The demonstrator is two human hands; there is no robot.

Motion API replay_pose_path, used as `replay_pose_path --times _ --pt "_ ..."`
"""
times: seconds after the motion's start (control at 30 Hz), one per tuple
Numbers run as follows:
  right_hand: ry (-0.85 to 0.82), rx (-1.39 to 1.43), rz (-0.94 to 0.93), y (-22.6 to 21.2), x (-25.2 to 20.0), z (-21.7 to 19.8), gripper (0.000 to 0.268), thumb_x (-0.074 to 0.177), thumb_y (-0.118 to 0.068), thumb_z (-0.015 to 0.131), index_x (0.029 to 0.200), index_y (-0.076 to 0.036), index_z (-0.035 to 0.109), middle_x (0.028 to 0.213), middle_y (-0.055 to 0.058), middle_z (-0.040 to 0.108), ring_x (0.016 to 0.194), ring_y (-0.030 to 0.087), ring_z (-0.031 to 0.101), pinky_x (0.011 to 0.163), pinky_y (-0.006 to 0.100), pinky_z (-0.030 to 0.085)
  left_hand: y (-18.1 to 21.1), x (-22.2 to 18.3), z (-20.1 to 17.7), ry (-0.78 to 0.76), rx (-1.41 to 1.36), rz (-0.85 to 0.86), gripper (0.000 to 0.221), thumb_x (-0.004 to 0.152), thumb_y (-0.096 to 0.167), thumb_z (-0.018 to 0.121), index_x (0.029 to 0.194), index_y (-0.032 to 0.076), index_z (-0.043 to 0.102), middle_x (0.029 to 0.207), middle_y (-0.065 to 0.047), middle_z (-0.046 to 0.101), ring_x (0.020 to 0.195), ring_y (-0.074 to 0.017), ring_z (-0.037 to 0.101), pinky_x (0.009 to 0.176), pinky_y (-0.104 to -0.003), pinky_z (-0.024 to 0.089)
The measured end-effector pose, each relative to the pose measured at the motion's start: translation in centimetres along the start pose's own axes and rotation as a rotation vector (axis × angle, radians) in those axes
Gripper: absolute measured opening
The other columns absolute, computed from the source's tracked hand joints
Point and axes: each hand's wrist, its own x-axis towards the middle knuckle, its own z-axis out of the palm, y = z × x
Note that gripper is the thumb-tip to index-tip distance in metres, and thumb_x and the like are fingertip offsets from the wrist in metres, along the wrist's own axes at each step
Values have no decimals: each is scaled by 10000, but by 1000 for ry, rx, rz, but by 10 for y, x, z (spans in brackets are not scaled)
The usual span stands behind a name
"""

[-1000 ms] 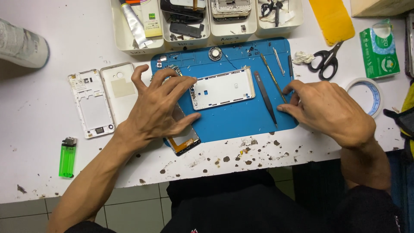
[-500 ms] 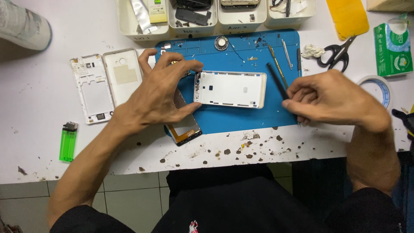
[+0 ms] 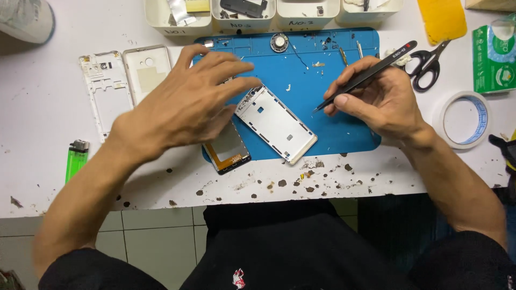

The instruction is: Repairing a mobile phone by manipulating internal components with tweezers and hands

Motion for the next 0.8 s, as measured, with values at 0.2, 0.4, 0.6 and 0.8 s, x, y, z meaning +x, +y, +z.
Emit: replay_pose_path --times 0.2,0.4,0.6,0.8 --pt "-10 -76 -48 1 21 13 157 1021 58 606 1128 43 492 1102 268 664 996 368 750 829 356 701 40 -10 43 114 244 -239 362 1004 458 659 1163 133 669 996 -70 674 824 -253 596 725 -414 460" --pt "-43 -87 -54 -6 38 28 194 1031 53 605 1163 18 467 1168 257 683 1109 344 744 930 356 686 30 -2 53 171 108 -248 185 963 148 674 1143 109 666 943 -124 664 818 -300 604 722 -426 426" --pt "-100 -177 -205 7 52 30 207 1025 79 629 1188 61 503 1144 277 693 1101 364 747 995 382 666 17 5 49 148 113 -160 334 981 155 658 1314 170 658 1017 -111 656 876 -282 570 773 -427 404" --pt "-70 -159 -250 18 56 31 196 1014 105 639 1163 82 514 1131 289 696 1074 368 754 964 377 675 10 5 52 99 72 -118 422 997 192 626 1418 169 614 1067 -113 611 944 -280 549 806 -431 397"
